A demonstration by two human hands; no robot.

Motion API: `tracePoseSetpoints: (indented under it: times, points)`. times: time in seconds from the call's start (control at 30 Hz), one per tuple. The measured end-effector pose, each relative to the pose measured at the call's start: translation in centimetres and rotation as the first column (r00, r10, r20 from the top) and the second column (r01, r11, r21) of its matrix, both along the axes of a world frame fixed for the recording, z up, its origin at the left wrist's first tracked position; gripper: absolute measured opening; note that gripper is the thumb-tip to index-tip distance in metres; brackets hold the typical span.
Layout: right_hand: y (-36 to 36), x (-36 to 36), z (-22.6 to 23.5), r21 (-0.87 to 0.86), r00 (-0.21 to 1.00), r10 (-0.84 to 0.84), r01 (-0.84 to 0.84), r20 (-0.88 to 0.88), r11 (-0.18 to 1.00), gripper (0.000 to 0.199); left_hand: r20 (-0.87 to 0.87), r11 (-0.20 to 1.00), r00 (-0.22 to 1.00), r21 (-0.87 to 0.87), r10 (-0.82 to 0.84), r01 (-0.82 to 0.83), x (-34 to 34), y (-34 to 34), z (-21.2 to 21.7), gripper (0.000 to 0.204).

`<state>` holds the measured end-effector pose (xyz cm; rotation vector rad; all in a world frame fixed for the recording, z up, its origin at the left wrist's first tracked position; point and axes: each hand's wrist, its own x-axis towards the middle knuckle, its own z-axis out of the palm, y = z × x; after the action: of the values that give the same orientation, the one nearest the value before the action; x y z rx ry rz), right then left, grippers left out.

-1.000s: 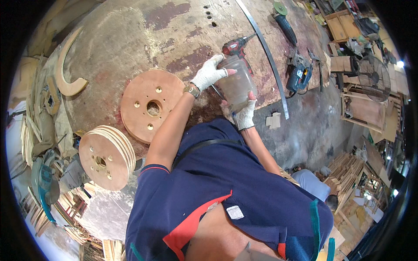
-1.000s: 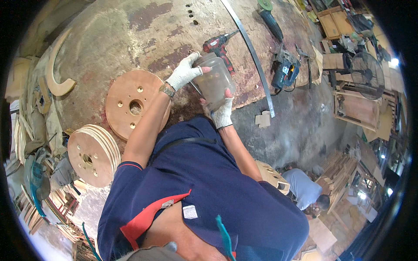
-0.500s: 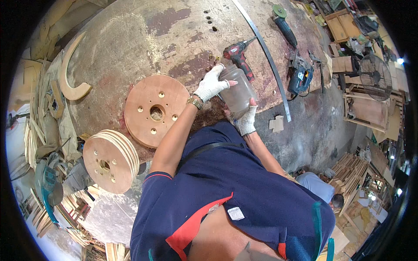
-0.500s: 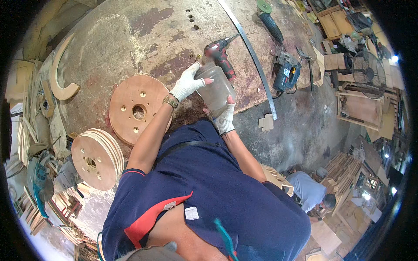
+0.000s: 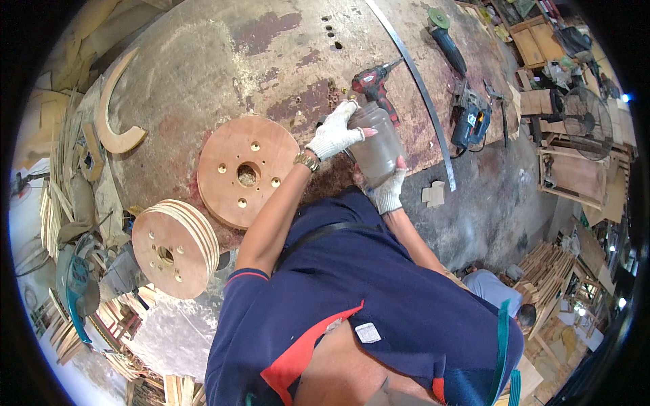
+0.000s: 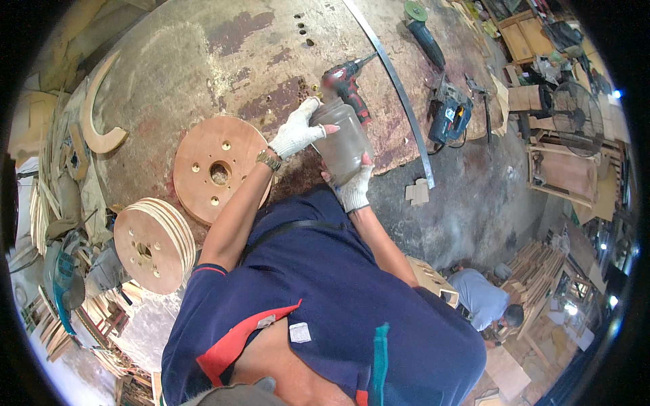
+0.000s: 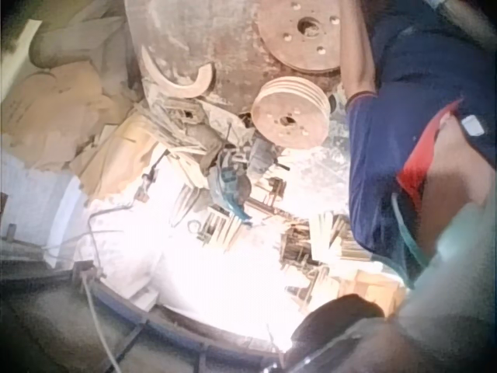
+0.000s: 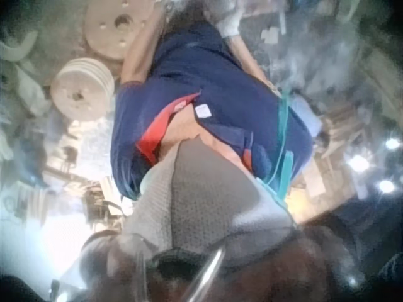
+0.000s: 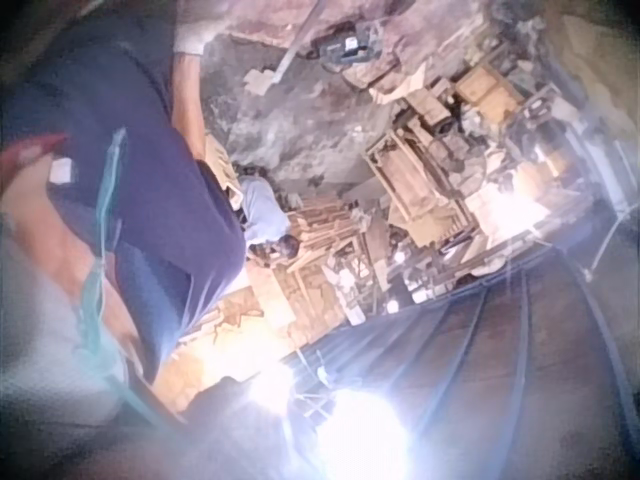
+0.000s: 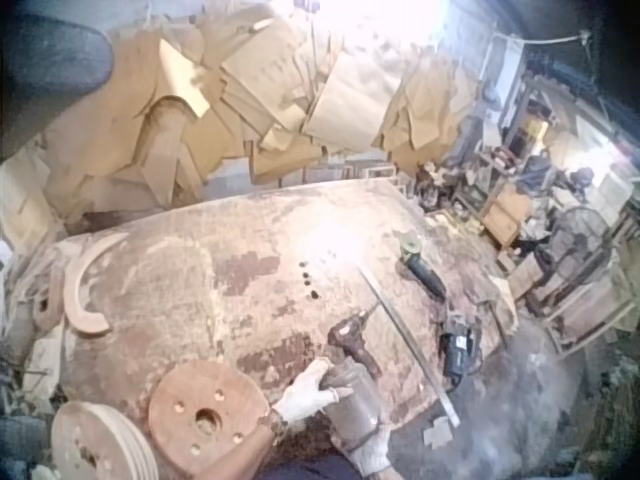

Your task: The person inserts small metal fasteners into pre-drilled holes on stacked circular wooden discs and taps them flush with a hammer. The person works on multiple discs in sequence, occasionally repositioning the stack.

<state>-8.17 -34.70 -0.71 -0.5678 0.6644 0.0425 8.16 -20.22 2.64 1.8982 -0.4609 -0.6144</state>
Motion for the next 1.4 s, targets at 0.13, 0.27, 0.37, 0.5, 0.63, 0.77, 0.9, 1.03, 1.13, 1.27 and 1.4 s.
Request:
tracePoseSetpoints:
  times: [0.13, 0.27, 0.37, 0.5, 0.63, 0.77, 0.9, 1.03, 1.13, 1.27, 1.4]
  points:
    - [0.6, -0.3, -0.9, 0.071, 0.998, 0.026, -0.029, 0.053, 0.997, 0.096, 0.256, 0.996, 0.963, -0.003, 0.084, -0.086, -1.4, 0.0, -1.0, 0.073]
    - [1.1, 0.6, 0.2, 0.256, 0.995, -0.028, 0.002, 0.098, 0.967, 0.091, 0.223, 0.989, 0.965, -0.006, -0.140, 0.145, -1.1, 0.9, 3.9, 0.058]
    - [1.0, 1.8, 0.0, 0.014, 0.996, 0.086, -0.086, 0.009, 0.996, 0.081, 0.681, 0.994, 0.725, 0.062, -0.108, 0.090, -1.3, 1.4, 4.6, 0.043]
    - [-0.4, 4.1, -2.6, -0.415, 0.964, 0.192, -0.252, -0.182, 0.874, 0.053, 0.793, 0.970, 0.601, 0.213, -0.103, -0.116, 3.8, 4.8, 6.0, 0.042]
    - [-0.2, 4.2, -2.2, -0.806, 0.889, 0.303, -0.444, -0.342, 0.392, 0.046, 0.863, 0.865, 0.494, 0.327, -0.109, -0.380, 8.2, 7.0, 4.4, 0.043]
    - [0.4, 3.1, -1.9, -0.840, 0.806, 0.244, -0.494, -0.539, -0.225, 0.054, 0.840, 0.822, 0.540, 0.346, -0.056, -0.453, 11.8, 10.0, -0.2, 0.053]
    - [0.4, 1.0, -2.8, -0.800, 0.787, 0.227, -0.476, -0.573, -0.366, 0.052, 0.931, 0.735, 0.358, 0.198, 0.065, -0.649, 9.6, 10.6, -0.4, 0.068]
    - [-0.1, 0.4, -4.4, -0.805, 0.792, 0.276, -0.400, -0.544, -0.438, 0.038, 0.442, 0.620, 0.890, 0.732, -0.116, -0.283, 5.9, 11.4, -4.4, 0.043]
    - [0.0, 0.6, -4.7, -0.816, 0.806, 0.300, -0.342, -0.510, -0.467, 0.034, 0.521, 0.646, 0.826, 0.711, -0.217, -0.278, 3.0, 10.9, -8.3, 0.028]
    - [-0.4, 0.6, -5.4, -0.842, 0.827, 0.322, -0.292, -0.461, -0.454, 0.024, 0.494, 0.647, 0.865, 0.689, -0.091, -0.325, 2.6, 9.9, -10.9, 0.016]
    - [-0.8, 0.5, -6.8, -0.806, 0.841, 0.322, -0.204, -0.435, -0.556, 0.034, 0.591, 0.679, 0.806, 0.582, 0.023, -0.447, 2.2, 9.4, -9.1, 0.014]
